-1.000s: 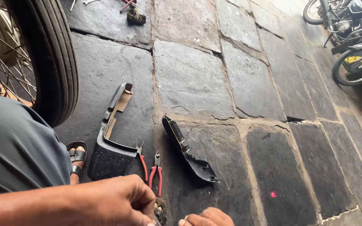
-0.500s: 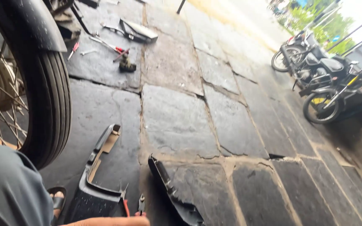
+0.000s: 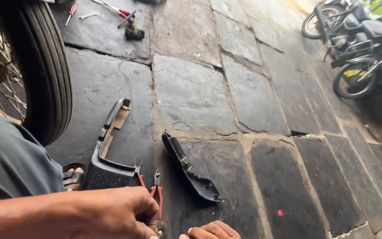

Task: Repairing a cracked or broken motorcycle plastic fairing by threading wire through holes.

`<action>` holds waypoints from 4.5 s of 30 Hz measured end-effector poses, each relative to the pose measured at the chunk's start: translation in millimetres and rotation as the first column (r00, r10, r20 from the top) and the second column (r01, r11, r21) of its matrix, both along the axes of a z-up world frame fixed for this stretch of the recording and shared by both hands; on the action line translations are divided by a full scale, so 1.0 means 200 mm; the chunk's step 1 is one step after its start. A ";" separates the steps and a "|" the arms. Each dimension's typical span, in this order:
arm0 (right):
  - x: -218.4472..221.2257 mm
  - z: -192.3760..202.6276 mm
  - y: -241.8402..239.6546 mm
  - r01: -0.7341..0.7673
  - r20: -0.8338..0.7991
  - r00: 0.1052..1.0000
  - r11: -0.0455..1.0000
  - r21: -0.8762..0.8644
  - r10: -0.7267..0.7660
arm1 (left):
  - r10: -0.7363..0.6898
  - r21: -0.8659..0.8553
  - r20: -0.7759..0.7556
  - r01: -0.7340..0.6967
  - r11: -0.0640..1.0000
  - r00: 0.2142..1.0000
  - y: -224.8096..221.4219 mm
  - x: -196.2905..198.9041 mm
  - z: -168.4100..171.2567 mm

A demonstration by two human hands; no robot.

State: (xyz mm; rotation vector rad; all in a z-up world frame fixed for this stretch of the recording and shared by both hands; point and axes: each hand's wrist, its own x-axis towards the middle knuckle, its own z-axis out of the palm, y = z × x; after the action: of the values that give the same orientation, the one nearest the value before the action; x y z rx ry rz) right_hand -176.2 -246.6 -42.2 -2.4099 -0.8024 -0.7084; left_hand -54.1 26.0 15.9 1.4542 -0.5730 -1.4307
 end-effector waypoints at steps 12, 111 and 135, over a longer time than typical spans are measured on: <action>0.15 0.12 0.09 -0.006 -0.050 0.999 0.996 0.084 0.010 | 0.175 -0.307 0.886 0.261 0.915 0.429 -0.02 0.12 0.05; 0.62 -0.18 -0.21 0.730 -0.684 0.497 0.168 0.662 0.535 | -0.002 0.007 0.999 0.150 0.989 -0.032 -0.18 0.57 -0.18; 0.62 -0.20 0.08 0.074 -0.405 0.914 0.986 0.150 -0.007 | -0.227 0.183 0.857 0.138 0.973 0.462 -0.16 0.60 -0.22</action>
State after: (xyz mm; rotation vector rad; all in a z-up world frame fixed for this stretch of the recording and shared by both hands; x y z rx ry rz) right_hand -52.7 -230.2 -82.2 -2.3136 -0.5028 -0.2574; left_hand 65.3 -6.8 -27.2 2.2421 -1.3573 -0.7277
